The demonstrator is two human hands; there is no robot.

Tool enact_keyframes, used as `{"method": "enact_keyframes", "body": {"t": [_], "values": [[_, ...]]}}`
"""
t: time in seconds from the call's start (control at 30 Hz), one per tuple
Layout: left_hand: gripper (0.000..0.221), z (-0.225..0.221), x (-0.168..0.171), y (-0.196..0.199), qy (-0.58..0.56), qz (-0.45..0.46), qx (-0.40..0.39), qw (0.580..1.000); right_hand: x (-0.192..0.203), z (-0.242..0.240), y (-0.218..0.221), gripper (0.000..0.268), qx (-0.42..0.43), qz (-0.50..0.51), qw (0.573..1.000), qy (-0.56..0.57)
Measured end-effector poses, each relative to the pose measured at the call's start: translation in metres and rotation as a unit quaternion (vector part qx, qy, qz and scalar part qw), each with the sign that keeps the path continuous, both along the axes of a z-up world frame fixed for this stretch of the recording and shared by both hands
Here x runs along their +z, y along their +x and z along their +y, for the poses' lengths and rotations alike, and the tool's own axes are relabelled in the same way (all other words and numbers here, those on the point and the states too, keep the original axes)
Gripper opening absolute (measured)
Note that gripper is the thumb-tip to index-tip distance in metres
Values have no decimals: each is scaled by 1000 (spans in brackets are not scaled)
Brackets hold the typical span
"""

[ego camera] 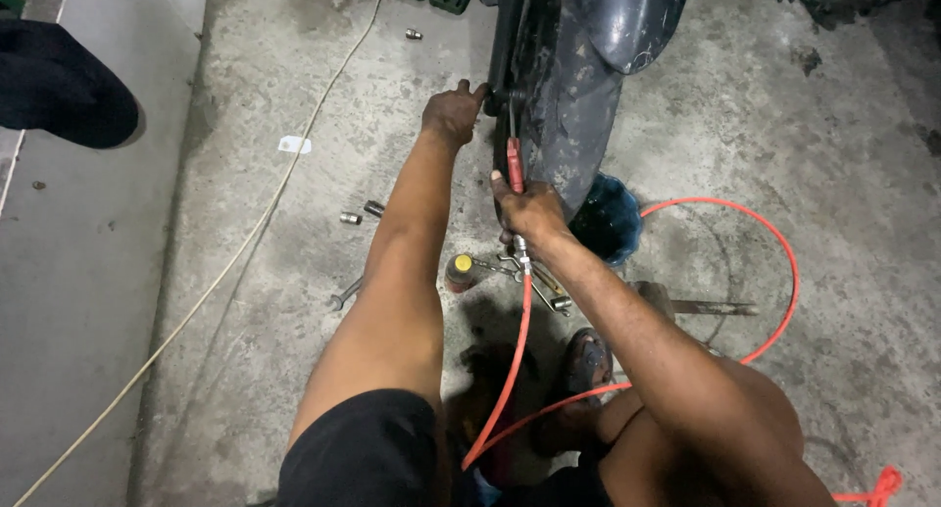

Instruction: Drying the front wheel and brake assembly of a motorcycle using a compressed air nozzle

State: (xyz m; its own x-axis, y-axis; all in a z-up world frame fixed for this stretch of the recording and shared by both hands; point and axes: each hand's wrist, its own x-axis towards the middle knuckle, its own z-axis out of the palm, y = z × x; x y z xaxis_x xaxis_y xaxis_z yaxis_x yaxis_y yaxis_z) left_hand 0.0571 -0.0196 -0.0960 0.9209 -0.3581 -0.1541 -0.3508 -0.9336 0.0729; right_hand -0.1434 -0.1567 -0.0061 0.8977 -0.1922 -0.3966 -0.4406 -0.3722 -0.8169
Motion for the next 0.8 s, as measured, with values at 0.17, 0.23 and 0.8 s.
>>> {"method": "enact_keyframes", "body": {"t": [0.17,0.23,0.8], "values": [[76,1,-3,1,-19,-4,0,1000,15,4,-6,43,-12,7,1000,15],[75,1,-3,1,-22,-10,-6,1000,19,6,-7,44,-11,13,1000,16],[81,5,1,4,17,20,-23,999,20,9,-8,41,-30,-13,998,44]]}}
